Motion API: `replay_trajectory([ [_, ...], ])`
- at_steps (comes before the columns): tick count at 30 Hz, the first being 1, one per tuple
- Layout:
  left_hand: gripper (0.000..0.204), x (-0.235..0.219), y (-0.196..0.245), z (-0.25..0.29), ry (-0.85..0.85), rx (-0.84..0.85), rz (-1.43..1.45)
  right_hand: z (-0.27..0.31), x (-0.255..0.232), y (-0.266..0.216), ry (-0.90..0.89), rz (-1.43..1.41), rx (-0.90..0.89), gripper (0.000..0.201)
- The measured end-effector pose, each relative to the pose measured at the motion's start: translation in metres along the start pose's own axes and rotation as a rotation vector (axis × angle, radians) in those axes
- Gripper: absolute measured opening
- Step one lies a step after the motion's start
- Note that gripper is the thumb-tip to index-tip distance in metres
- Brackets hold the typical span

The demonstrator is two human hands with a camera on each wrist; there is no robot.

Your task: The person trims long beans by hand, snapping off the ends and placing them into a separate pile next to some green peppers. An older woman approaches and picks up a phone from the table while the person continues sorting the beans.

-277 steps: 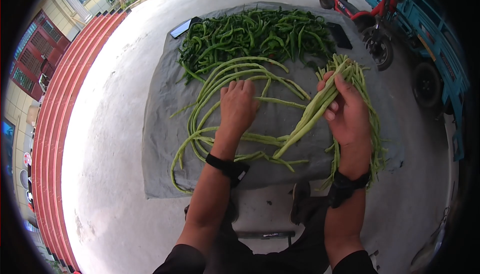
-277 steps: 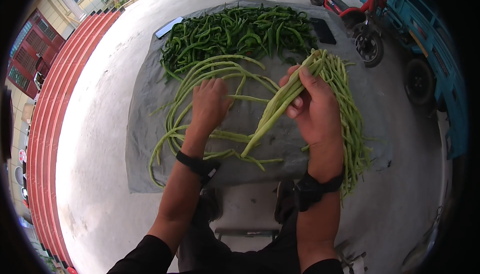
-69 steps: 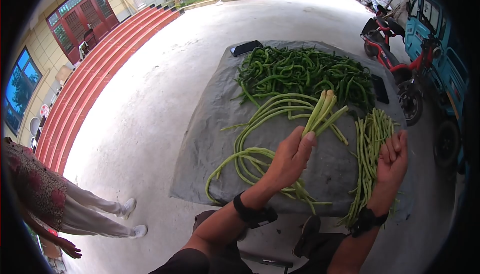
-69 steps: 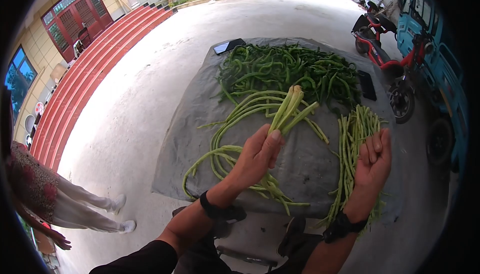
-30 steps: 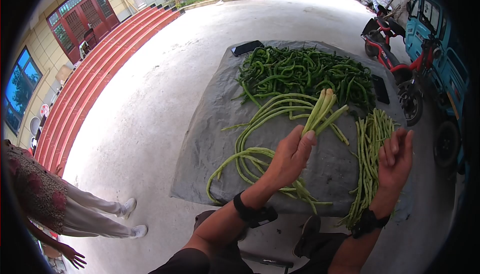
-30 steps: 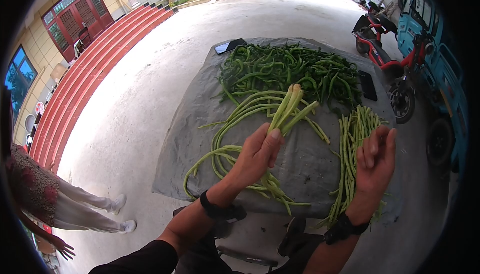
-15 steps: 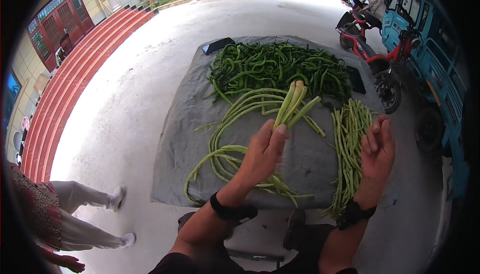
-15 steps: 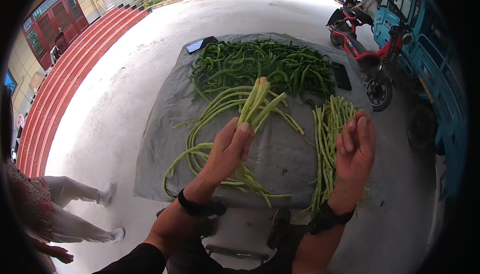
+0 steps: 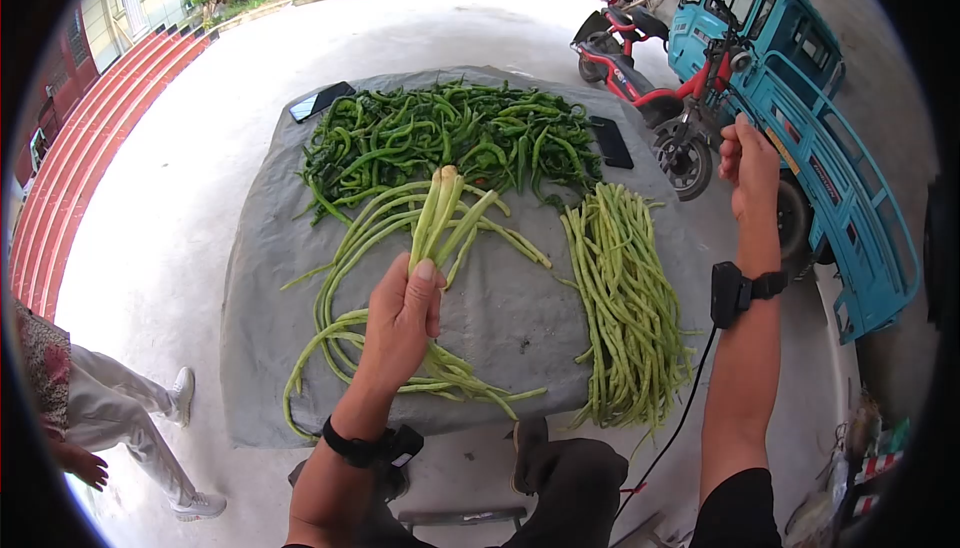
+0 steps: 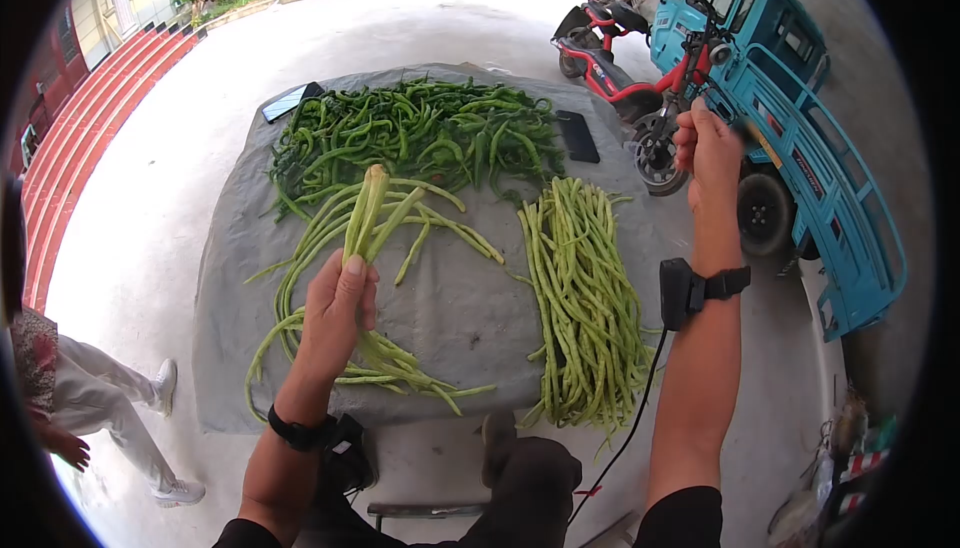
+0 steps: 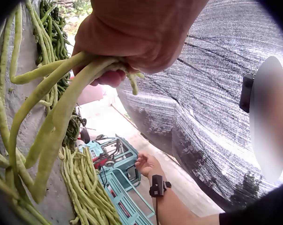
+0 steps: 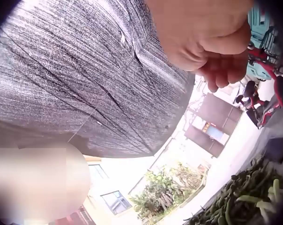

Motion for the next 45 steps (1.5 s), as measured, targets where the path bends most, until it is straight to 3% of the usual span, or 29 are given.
replay_trajectory([
  [5,0.04,0.001,0.005,0.002,-0.014,-0.009,-0.028,-0.085,0.003,0.095,-0.033,0.414,0.114,0.016],
  [8,0.04,-0.001,0.0,0.002,-0.016,-0.033,-0.03,-0.113,0.008,0.15,-0.103,0.871,0.086,0.026],
  [11,0.041,-0.009,-0.005,0.002,0.029,-0.075,0.0,-0.122,0.024,0.194,-0.193,1.145,-0.042,0.037],
  [15,0.042,-0.029,-0.021,-0.002,0.173,-0.083,0.144,-0.123,0.049,0.224,-0.387,1.167,-0.031,0.052],
  [20,0.043,-0.029,-0.021,0.003,0.141,-0.159,0.105,-0.116,0.078,0.267,-0.443,1.193,-0.002,0.078],
  [24,0.047,-0.023,-0.019,0.004,0.002,-0.106,0.013,-0.112,0.091,0.27,-0.523,1.177,-0.028,0.084],
  [28,0.049,-0.022,-0.023,0.005,-0.006,-0.118,0.022,-0.111,0.094,0.27,-0.57,1.108,-0.059,0.083],
  [34,0.049,-0.023,-0.025,0.002,-0.018,-0.129,0.035,-0.12,0.082,0.276,-0.416,1.114,0.013,0.082],
  [37,0.048,-0.025,-0.026,0.002,-0.005,-0.16,0.062,-0.124,0.063,0.268,-0.345,0.98,0.059,0.078],
  [38,0.047,-0.024,-0.027,0.003,-0.005,-0.154,0.066,-0.126,0.057,0.264,-0.295,0.918,-0.035,0.068],
  [40,0.042,-0.021,-0.023,0.004,0.02,-0.154,0.089,-0.124,0.048,0.239,-0.283,0.784,-0.109,0.053],
  [45,0.045,-0.022,-0.02,0.009,0.007,-0.113,0.049,-0.08,0.052,0.129,-0.366,0.359,0.086,0.023],
])
Point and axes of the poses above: each hand's wrist, its own z-axis away from the middle knuckle, its own x-axis out of the palm, y = z × x, the point moved 3 cm from there along -z, towards the middle knuckle, and after that the axes turned 3 degrees about -x, right-handed, at the moved point
